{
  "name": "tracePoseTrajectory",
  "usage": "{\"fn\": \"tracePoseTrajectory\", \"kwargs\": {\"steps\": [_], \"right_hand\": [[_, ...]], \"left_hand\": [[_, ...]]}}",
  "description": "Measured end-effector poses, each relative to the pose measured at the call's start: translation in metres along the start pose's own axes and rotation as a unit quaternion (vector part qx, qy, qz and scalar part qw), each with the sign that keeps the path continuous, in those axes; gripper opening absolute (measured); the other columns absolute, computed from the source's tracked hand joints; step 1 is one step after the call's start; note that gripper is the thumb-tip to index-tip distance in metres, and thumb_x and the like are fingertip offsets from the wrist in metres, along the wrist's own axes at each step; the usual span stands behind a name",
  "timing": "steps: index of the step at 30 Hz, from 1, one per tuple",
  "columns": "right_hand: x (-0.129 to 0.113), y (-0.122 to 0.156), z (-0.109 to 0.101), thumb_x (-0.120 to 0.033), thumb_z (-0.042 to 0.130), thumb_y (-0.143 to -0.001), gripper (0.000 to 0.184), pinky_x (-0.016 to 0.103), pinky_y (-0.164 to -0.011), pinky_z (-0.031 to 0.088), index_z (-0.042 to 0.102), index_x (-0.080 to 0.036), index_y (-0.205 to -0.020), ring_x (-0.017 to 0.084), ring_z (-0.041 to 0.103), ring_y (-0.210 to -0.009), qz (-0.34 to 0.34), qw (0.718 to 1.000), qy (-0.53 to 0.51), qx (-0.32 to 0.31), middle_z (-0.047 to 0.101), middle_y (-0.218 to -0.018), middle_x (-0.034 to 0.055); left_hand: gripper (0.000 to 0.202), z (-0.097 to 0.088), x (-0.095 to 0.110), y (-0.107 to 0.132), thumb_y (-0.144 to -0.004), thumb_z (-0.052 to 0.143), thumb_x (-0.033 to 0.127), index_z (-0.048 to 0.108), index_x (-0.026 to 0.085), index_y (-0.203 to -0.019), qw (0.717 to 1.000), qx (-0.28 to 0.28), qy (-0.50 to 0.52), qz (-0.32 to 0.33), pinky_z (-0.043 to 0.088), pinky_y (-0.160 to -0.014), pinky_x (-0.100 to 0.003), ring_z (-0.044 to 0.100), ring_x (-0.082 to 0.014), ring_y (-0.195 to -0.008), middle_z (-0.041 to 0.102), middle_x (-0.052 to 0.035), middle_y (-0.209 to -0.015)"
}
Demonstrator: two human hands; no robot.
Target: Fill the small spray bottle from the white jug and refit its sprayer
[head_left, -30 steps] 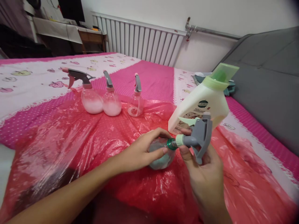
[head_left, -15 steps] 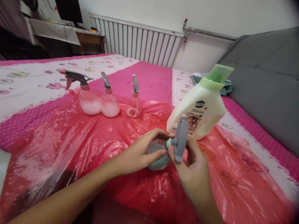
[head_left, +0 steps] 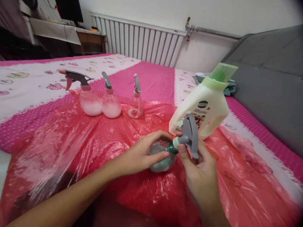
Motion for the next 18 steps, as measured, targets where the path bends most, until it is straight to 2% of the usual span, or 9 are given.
{"fn": "tracePoseTrajectory", "kwargs": {"steps": [4,6,9,12,15,18], "right_hand": [[0.003,0.001,0.003,-0.047,0.072,-0.091,0.024,0.042,-0.093,0.053,0.075,-0.031,-0.108,0.024,0.070,-0.105,0.021,0.997,-0.070,-0.024,0.075,-0.110,0.0029],[0.003,0.001,0.003,-0.046,0.071,-0.092,0.024,0.043,-0.095,0.053,0.075,-0.031,-0.110,0.024,0.069,-0.107,0.023,0.995,-0.092,-0.028,0.075,-0.109,0.0027],[-0.002,0.000,0.000,-0.044,0.072,-0.091,0.021,0.050,-0.103,0.048,0.075,-0.031,-0.107,0.027,0.067,-0.111,-0.004,0.999,-0.033,-0.012,0.074,-0.112,0.0036],[-0.010,0.001,0.002,-0.040,0.071,-0.091,0.020,0.052,-0.102,0.047,0.074,-0.031,-0.108,0.028,0.066,-0.112,-0.049,0.998,0.019,-0.019,0.073,-0.114,0.0039],[-0.010,0.001,0.006,-0.036,0.075,-0.088,0.023,0.047,-0.097,0.051,0.074,-0.032,-0.110,0.026,0.067,-0.108,-0.048,0.998,0.002,-0.047,0.074,-0.113,0.0031],[-0.004,-0.001,0.001,-0.042,0.075,-0.088,0.022,0.043,-0.091,0.054,0.075,-0.031,-0.108,0.025,0.070,-0.099,-0.015,0.998,-0.045,-0.043,0.076,-0.105,0.0024]], "left_hand": [[0.031,-0.001,0.000,0.000,-0.096,0.070,0.029,0.062,0.020,-0.125,1.000,0.003,0.006,0.000,0.050,-0.107,-0.041,0.065,-0.0257,-0.121,0.069,-0.0092,-0.128],[0.030,0.000,-0.001,0.000,-0.097,0.070,0.029,0.063,0.021,-0.125,1.000,0.001,0.005,0.000,0.050,-0.108,-0.041,0.065,-0.0261,-0.123,0.069,-0.0098,-0.131],[0.028,0.000,0.000,0.001,-0.096,0.070,0.029,0.063,0.021,-0.123,1.000,-0.002,0.002,0.005,0.049,-0.108,-0.042,0.065,-0.0261,-0.122,0.069,-0.0096,-0.130],[0.030,-0.001,-0.001,0.001,-0.096,0.070,0.030,0.063,0.022,-0.124,1.000,0.003,0.005,0.000,0.051,-0.108,-0.043,0.065,-0.0263,-0.121,0.069,-0.0094,-0.129],[0.031,-0.001,-0.001,0.001,-0.097,0.069,0.028,0.062,0.023,-0.127,1.000,0.005,0.005,-0.003,0.050,-0.109,-0.045,0.065,-0.0270,-0.123,0.068,-0.0094,-0.133],[0.031,-0.001,0.001,0.001,-0.098,0.069,0.029,0.062,0.022,-0.127,1.000,-0.002,0.010,0.005,0.049,-0.110,-0.044,0.064,-0.0277,-0.126,0.068,-0.0101,-0.135]]}}
Point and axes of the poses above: each hand's wrist, its own y-axis away from the middle knuckle, its own z-axis out of the palm, x = y × z, the point moved 6 cm from there along -y, towards the middle knuckle
